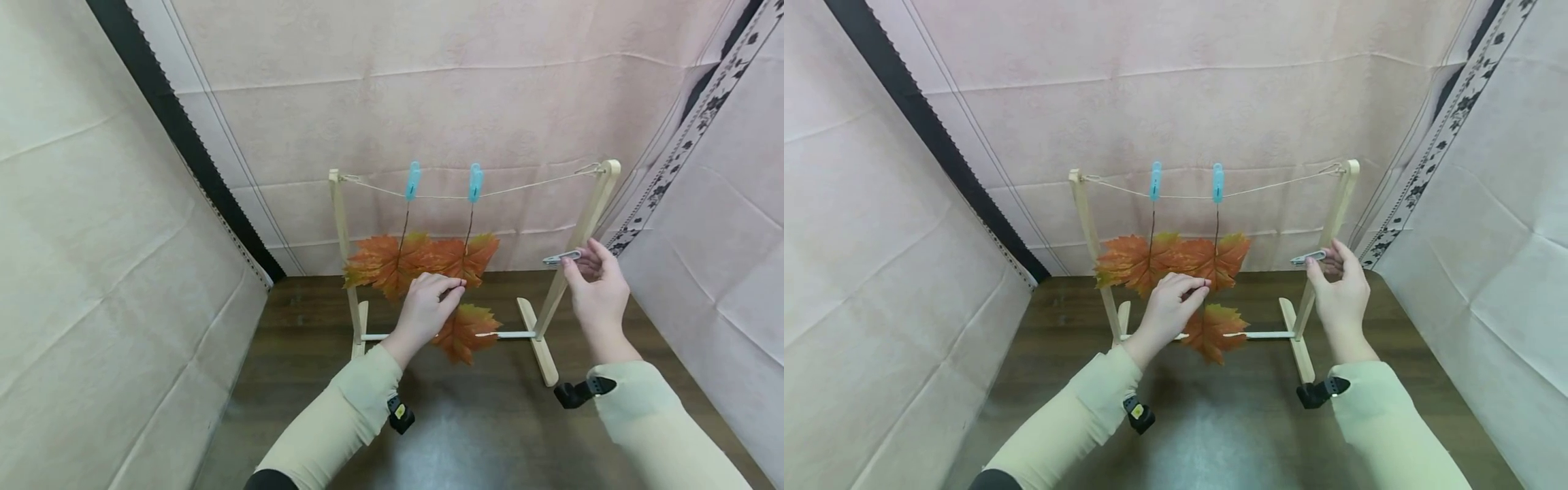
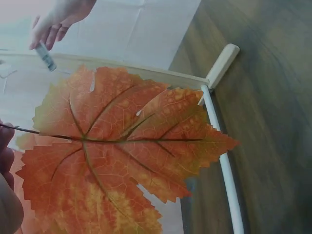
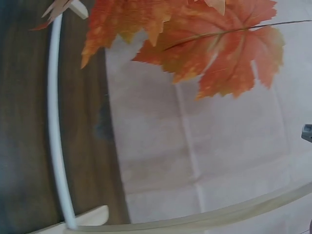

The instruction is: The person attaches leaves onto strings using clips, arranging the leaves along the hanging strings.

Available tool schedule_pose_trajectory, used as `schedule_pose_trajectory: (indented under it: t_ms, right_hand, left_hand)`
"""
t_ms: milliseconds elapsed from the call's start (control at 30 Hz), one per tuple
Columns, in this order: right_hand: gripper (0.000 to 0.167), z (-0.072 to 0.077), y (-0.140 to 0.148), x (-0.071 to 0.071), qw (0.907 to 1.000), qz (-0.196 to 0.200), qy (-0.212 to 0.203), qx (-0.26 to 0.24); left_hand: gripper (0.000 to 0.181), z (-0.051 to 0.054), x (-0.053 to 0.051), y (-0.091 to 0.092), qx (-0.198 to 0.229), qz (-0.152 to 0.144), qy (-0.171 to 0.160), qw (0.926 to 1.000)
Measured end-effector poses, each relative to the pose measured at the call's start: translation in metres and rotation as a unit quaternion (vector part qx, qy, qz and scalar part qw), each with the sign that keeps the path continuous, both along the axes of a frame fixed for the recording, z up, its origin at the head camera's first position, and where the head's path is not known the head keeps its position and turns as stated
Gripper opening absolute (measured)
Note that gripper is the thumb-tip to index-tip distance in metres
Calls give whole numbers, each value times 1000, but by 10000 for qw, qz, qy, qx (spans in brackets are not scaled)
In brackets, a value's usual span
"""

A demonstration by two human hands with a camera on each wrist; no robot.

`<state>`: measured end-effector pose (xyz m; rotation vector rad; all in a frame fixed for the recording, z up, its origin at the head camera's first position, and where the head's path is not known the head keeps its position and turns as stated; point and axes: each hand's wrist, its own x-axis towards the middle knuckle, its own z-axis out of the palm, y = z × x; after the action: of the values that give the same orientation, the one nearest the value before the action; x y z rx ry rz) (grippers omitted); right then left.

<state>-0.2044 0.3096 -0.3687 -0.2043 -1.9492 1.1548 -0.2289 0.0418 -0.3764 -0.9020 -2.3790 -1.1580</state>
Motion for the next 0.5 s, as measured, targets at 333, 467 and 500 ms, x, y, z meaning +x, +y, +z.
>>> schedule_pose_trajectory:
  t_ms: [333,467,500]
  right_hand:
    - [49,33,2,-2,9989,377,267,47]
    - [51,46,3,-3,9982,451,331,217]
    - [51,49,4,-3,9980,448,362,262]
  left_hand:
    - [22,18,-3,21,432,-124,280,9986]
    - [20,24,-6,27,648,-97,306,9974]
    - [20,26,-7,29,664,-103,310,9973]
